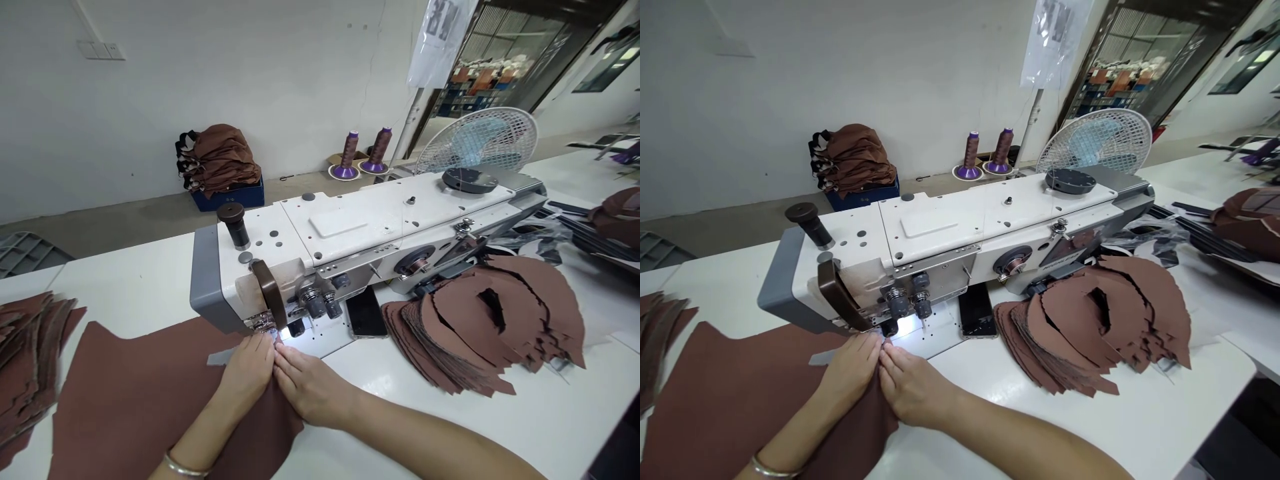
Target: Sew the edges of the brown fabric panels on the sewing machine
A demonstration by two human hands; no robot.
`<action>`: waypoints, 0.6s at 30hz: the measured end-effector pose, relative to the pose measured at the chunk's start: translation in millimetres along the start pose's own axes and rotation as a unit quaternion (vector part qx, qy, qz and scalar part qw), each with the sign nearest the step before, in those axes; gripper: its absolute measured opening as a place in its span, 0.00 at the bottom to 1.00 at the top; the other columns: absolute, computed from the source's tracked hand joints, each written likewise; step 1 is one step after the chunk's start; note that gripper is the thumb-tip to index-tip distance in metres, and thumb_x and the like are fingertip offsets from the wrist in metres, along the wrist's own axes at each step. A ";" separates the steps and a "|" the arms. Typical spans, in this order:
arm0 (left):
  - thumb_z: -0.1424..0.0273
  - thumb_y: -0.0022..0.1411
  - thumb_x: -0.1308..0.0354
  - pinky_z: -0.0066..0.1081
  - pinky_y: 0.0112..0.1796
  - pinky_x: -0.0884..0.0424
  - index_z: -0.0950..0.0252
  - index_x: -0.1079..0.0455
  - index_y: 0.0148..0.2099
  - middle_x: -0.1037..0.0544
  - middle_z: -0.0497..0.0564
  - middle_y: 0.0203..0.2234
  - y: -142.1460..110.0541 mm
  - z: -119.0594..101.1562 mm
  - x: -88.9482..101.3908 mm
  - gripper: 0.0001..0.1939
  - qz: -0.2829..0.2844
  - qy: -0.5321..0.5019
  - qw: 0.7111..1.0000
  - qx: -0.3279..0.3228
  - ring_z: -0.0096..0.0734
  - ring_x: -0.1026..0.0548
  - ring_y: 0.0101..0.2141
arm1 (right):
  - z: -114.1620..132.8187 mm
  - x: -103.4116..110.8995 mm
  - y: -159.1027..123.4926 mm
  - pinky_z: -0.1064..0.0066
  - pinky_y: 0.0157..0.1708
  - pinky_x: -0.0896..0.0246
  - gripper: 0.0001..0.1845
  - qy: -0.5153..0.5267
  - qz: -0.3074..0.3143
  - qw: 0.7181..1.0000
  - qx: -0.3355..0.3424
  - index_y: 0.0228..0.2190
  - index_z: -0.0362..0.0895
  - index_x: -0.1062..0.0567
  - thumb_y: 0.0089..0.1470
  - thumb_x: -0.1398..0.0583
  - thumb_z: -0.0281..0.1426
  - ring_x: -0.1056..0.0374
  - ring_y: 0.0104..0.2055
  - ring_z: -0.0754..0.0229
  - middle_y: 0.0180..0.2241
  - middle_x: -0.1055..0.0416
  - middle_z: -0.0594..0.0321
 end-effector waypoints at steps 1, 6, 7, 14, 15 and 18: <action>0.81 0.64 0.63 0.36 0.31 0.34 0.69 0.30 0.35 0.27 0.57 0.29 0.9 -0.8 -0.7 0.18 0.006 0.006 1.000 0.004 0.39 0.31 0.29 | 0.0 -0.3 0.3 0.53 0.62 0.48 0.19 0.000 0.004 1.000 -0.001 0.49 0.23 0.32 0.60 0.50 0.24 0.43 0.60 0.44 0.55 0.38 0.33; 0.82 0.62 0.59 0.36 0.33 0.33 0.68 0.28 0.40 0.25 0.57 0.33 -0.6 10.7 0.0 0.18 0.099 0.005 0.993 0.060 0.39 0.28 0.32 | 3.7 8.1 -3.6 0.52 0.56 0.40 0.16 -0.003 0.003 1.000 0.020 0.46 0.26 0.29 0.59 0.48 0.24 0.35 0.55 0.46 0.49 0.31 0.36; 0.82 0.61 0.58 0.38 0.35 0.32 0.66 0.28 0.44 0.24 0.58 0.35 -2.8 16.1 1.8 0.19 0.118 0.001 0.990 0.075 0.40 0.27 0.35 | 5.1 10.7 -5.1 0.52 0.54 0.39 0.16 -0.003 0.002 1.000 0.025 0.45 0.26 0.29 0.59 0.47 0.23 0.34 0.53 0.46 0.48 0.30 0.36; 0.84 0.60 0.62 0.31 0.34 0.31 0.62 0.28 0.46 0.23 0.52 0.35 -13.2 38.9 18.0 0.25 0.136 -0.078 0.983 0.098 0.34 0.27 0.34 | 13.4 16.4 -7.2 0.52 0.50 0.37 0.16 -0.042 -0.020 0.998 0.037 0.43 0.27 0.28 0.57 0.46 0.24 0.32 0.50 0.42 0.47 0.29 0.37; 0.85 0.59 0.62 0.30 0.34 0.31 0.64 0.28 0.45 0.23 0.52 0.35 -11.3 36.4 20.2 0.24 0.128 -0.089 0.984 0.086 0.34 0.27 0.34 | 14.0 15.5 -6.2 0.52 0.50 0.37 0.16 -0.047 -0.022 0.998 0.035 0.43 0.27 0.28 0.57 0.47 0.25 0.32 0.50 0.42 0.47 0.29 0.38; 0.85 0.59 0.61 0.32 0.32 0.31 0.68 0.28 0.41 0.24 0.53 0.32 -2.5 25.1 26.2 0.21 0.103 -0.092 0.989 0.055 0.35 0.28 0.31 | 15.1 12.8 -3.1 0.52 0.50 0.37 0.16 -0.058 -0.026 0.997 0.033 0.43 0.27 0.27 0.57 0.48 0.24 0.31 0.50 0.43 0.46 0.28 0.38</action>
Point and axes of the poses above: each hand's wrist, its own y-axis towards the middle knuckle, its own x-axis out of the back of the hand, z = x × y, the point moved 5 cm from there along y, towards the middle knuckle
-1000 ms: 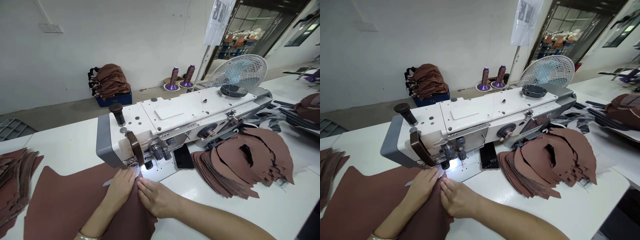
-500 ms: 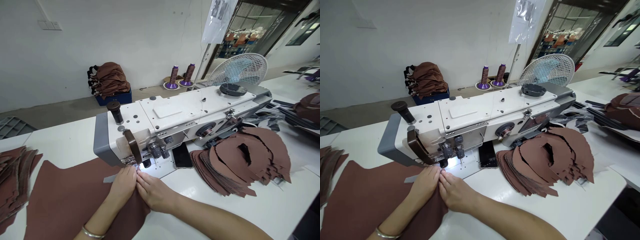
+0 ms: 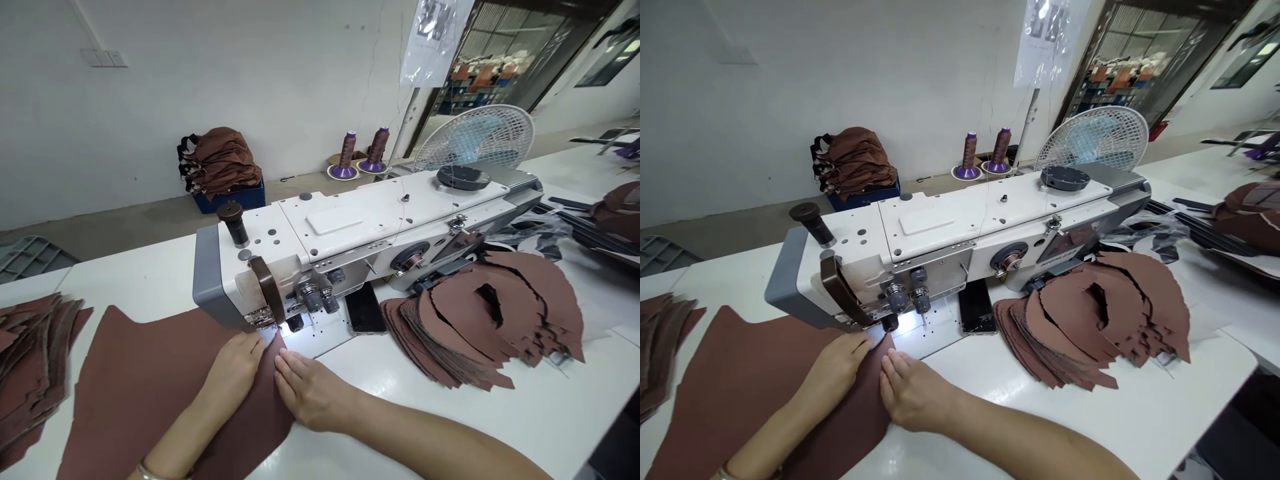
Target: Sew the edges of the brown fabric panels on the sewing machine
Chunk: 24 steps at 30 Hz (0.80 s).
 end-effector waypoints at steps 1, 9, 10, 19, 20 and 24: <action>0.85 0.59 0.60 0.32 0.31 0.31 0.69 0.28 0.39 0.25 0.53 0.30 2.0 -4.7 1.0 0.20 -0.006 0.003 1.000 -0.007 0.35 0.28 0.30 | 0.2 -0.9 0.8 0.52 0.49 0.36 0.16 -0.002 0.000 1.000 0.000 0.42 0.27 0.27 0.57 0.48 0.24 0.31 0.49 0.43 0.46 0.28 0.38; 0.85 0.56 0.55 0.34 0.28 0.31 0.68 0.30 0.32 0.28 0.52 0.25 8.3 -30.5 -13.2 0.14 0.007 0.033 0.999 0.018 0.37 0.30 0.27 | 0.1 -12.3 4.3 0.50 0.53 0.40 0.18 0.005 0.006 1.000 -0.013 0.44 0.24 0.29 0.58 0.50 0.23 0.33 0.51 0.43 0.47 0.30 0.34; 0.85 0.56 0.55 0.34 0.29 0.31 0.68 0.30 0.32 0.28 0.52 0.25 9.2 -32.0 -16.0 0.14 0.022 0.036 0.999 0.029 0.37 0.30 0.28 | 0.1 -13.5 4.6 0.49 0.53 0.40 0.18 0.008 0.010 1.000 -0.013 0.44 0.23 0.29 0.57 0.50 0.23 0.33 0.51 0.43 0.47 0.30 0.34; 0.84 0.61 0.57 0.36 0.41 0.30 0.69 0.29 0.38 0.26 0.55 0.35 25.1 -25.0 -18.9 0.16 0.217 -0.023 0.965 0.143 0.37 0.28 0.37 | -0.6 -16.1 13.1 0.45 0.53 0.43 0.18 -0.014 0.013 1.000 -0.006 0.43 0.21 0.30 0.55 0.47 0.23 0.32 0.49 0.39 0.44 0.30 0.29; 0.83 0.62 0.57 0.36 0.42 0.30 0.69 0.29 0.40 0.26 0.55 0.36 25.5 -22.8 -18.9 0.16 0.227 -0.030 0.962 0.148 0.38 0.28 0.39 | 0.8 -15.0 15.0 0.45 0.52 0.42 0.18 -0.024 0.009 1.000 -0.003 0.43 0.21 0.29 0.55 0.47 0.23 0.31 0.48 0.39 0.43 0.29 0.29; 0.80 0.63 0.56 0.39 0.46 0.33 0.69 0.31 0.50 0.26 0.57 0.43 19.2 -10.3 -20.9 0.17 0.232 -0.043 0.959 0.158 0.41 0.28 0.44 | 12.2 -10.4 19.9 0.46 0.40 0.34 0.15 -0.060 0.011 0.998 0.001 0.39 0.22 0.28 0.53 0.47 0.20 0.27 0.41 0.40 0.38 0.27 0.29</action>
Point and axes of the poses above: each hand's wrist, its own y-axis towards the middle knuckle, its own x-axis out of the back of the hand, z = x × y, the point moved 5 cm from there along y, towards the middle knuckle
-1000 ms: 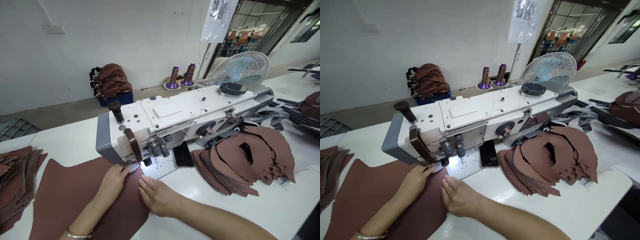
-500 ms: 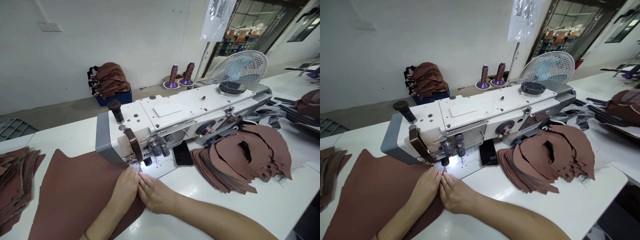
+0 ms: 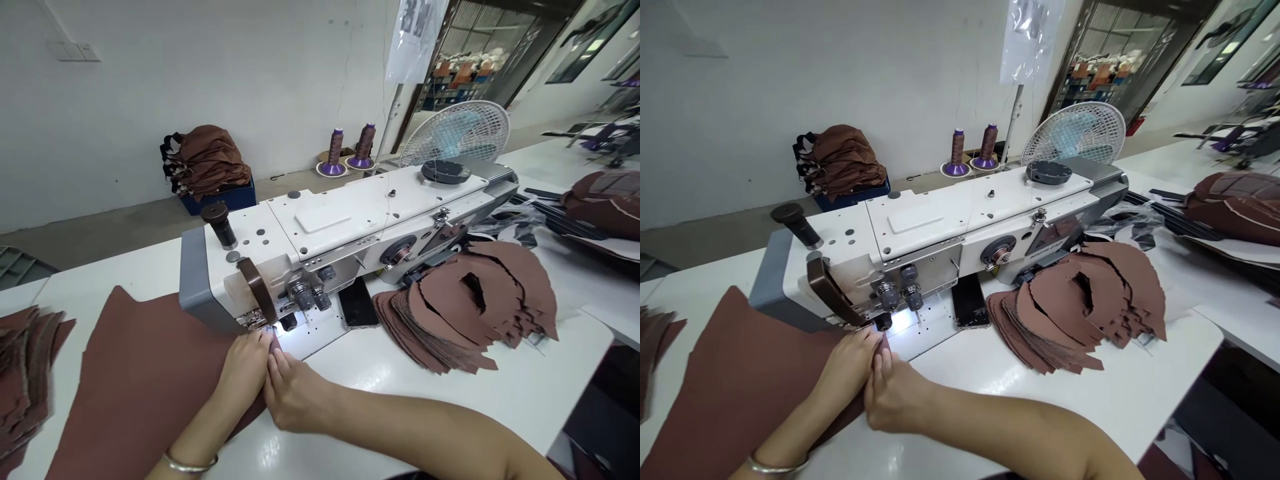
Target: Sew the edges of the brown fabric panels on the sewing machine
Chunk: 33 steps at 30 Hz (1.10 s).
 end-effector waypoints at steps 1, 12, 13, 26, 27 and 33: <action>0.80 0.64 0.57 0.41 0.46 0.33 0.68 0.32 0.51 0.25 0.57 0.43 -1.5 4.5 -0.6 0.18 -0.007 0.000 1.000 0.004 0.42 0.28 0.44 | 3.1 1.9 0.3 0.47 0.37 0.33 0.15 -0.007 -0.003 1.000 -0.003 0.39 0.22 0.28 0.52 0.47 0.19 0.27 0.39 0.40 0.38 0.27 0.30; 0.82 0.61 0.55 0.41 0.45 0.34 0.69 0.29 0.42 0.27 0.56 0.37 -8.9 -6.9 9.5 0.15 0.007 -0.002 0.999 -0.047 0.41 0.30 0.41 | 7.8 5.5 6.3 0.49 0.34 0.30 0.13 -0.044 -0.040 0.998 -0.022 0.36 0.24 0.26 0.51 0.47 0.19 0.26 0.36 0.42 0.34 0.25 0.34; 0.82 0.61 0.56 0.41 0.44 0.33 0.69 0.29 0.42 0.27 0.56 0.37 -7.7 -8.7 10.3 0.15 0.008 0.000 0.999 -0.052 0.41 0.29 0.40 | 6.3 5.2 7.6 0.49 0.34 0.31 0.13 -0.042 -0.051 0.997 -0.031 0.35 0.25 0.26 0.51 0.48 0.19 0.26 0.36 0.42 0.33 0.25 0.35; 0.84 0.55 0.51 0.39 0.36 0.27 0.71 0.31 0.45 0.25 0.59 0.39 -4.6 2.5 -2.9 0.17 -0.093 0.050 0.985 -0.137 0.42 0.26 0.36 | 21.0 15.0 6.7 0.46 0.41 0.35 0.15 -0.026 -0.046 0.998 -0.030 0.38 0.24 0.26 0.50 0.47 0.20 0.27 0.39 0.39 0.37 0.25 0.35; 0.84 0.54 0.51 0.38 0.35 0.27 0.71 0.30 0.44 0.25 0.58 0.37 -5.3 1.6 -2.5 0.16 -0.118 0.055 0.980 -0.152 0.41 0.26 0.35 | 21.3 16.5 6.8 0.47 0.40 0.35 0.15 -0.022 -0.045 0.998 -0.030 0.38 0.24 0.26 0.50 0.47 0.21 0.27 0.39 0.40 0.36 0.25 0.36; 0.83 0.57 0.56 0.35 0.26 0.30 0.70 0.32 0.37 0.26 0.57 0.29 -7.2 3.4 -3.5 0.12 -0.226 0.082 0.945 -0.220 0.39 0.28 0.27 | 13.1 12.6 10.7 0.48 0.39 0.35 0.16 -0.003 -0.047 0.998 -0.038 0.39 0.24 0.26 0.52 0.47 0.21 0.27 0.36 0.42 0.36 0.25 0.35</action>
Point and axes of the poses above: each hand's wrist, its own y-axis towards the middle knuckle, its own x-axis out of the back of the hand, z = x × y, the point moved 5 cm from there along y, towards the middle knuckle
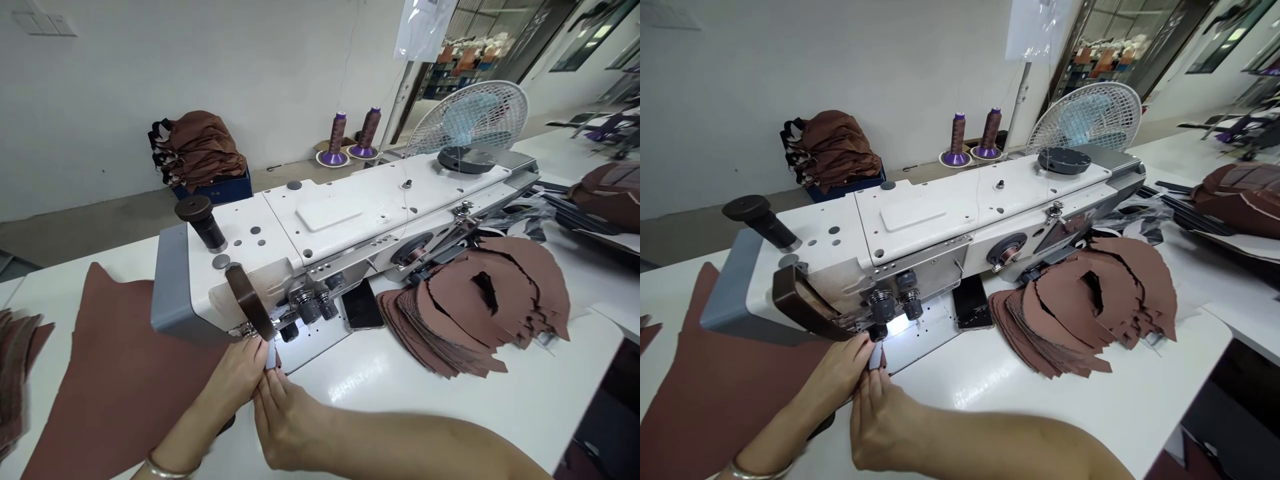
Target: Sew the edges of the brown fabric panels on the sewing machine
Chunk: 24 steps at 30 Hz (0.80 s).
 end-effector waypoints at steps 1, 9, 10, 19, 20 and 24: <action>0.82 0.58 0.57 0.34 0.25 0.30 0.70 0.32 0.36 0.26 0.57 0.29 -1.2 1.3 -0.8 0.13 -0.011 0.007 1.000 -0.007 0.38 0.28 0.26 | -1.2 -1.3 0.0 0.48 0.39 0.35 0.16 0.004 -0.004 1.000 -0.004 0.39 0.24 0.26 0.52 0.47 0.21 0.27 0.37 0.42 0.36 0.25 0.35; 0.80 0.62 0.58 0.36 0.31 0.28 0.69 0.31 0.43 0.25 0.56 0.29 -8.1 15.0 -15.4 0.15 0.033 -0.012 0.999 -0.009 0.38 0.26 0.28 | -1.0 -11.8 -2.3 0.47 0.43 0.36 0.17 0.021 -0.001 1.000 -0.010 0.40 0.22 0.28 0.51 0.48 0.21 0.28 0.41 0.41 0.40 0.27 0.32; 0.79 0.62 0.58 0.36 0.32 0.27 0.68 0.31 0.43 0.25 0.56 0.29 -8.9 17.8 -20.3 0.15 0.066 -0.038 0.997 0.009 0.37 0.26 0.28 | -1.7 -12.4 -1.7 0.47 0.43 0.36 0.17 0.022 -0.001 1.000 -0.013 0.40 0.22 0.28 0.51 0.48 0.21 0.28 0.42 0.40 0.40 0.27 0.32; 0.77 0.62 0.55 0.32 0.37 0.28 0.64 0.33 0.45 0.25 0.53 0.28 -16.4 36.7 -38.4 0.13 0.188 -0.132 0.968 0.103 0.33 0.25 0.29 | -8.8 -22.7 5.1 0.45 0.51 0.41 0.18 0.063 0.070 0.995 -0.027 0.43 0.21 0.30 0.55 0.49 0.21 0.31 0.48 0.39 0.45 0.30 0.29; 0.76 0.62 0.56 0.32 0.38 0.28 0.64 0.33 0.44 0.25 0.52 0.28 -16.8 38.1 -38.4 0.12 0.198 -0.128 0.967 0.097 0.33 0.25 0.29 | -9.2 -24.6 5.2 0.45 0.52 0.42 0.18 0.071 0.086 0.993 -0.028 0.44 0.21 0.30 0.56 0.49 0.22 0.32 0.49 0.39 0.46 0.31 0.29; 0.77 0.64 0.57 0.29 0.34 0.28 0.64 0.33 0.43 0.25 0.53 0.28 -20.4 44.6 -41.2 0.12 0.238 -0.127 0.959 0.087 0.31 0.25 0.27 | -11.4 -27.0 5.9 0.48 0.54 0.42 0.20 0.075 0.102 0.991 -0.036 0.47 0.22 0.32 0.57 0.48 0.24 0.35 0.53 0.39 0.49 0.32 0.31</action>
Point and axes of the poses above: each hand's wrist, its own y-axis towards the middle knuckle, its own x-axis out of the back of the hand, z = x × y, the point moved 5 cm from there along y, towards the middle knuckle
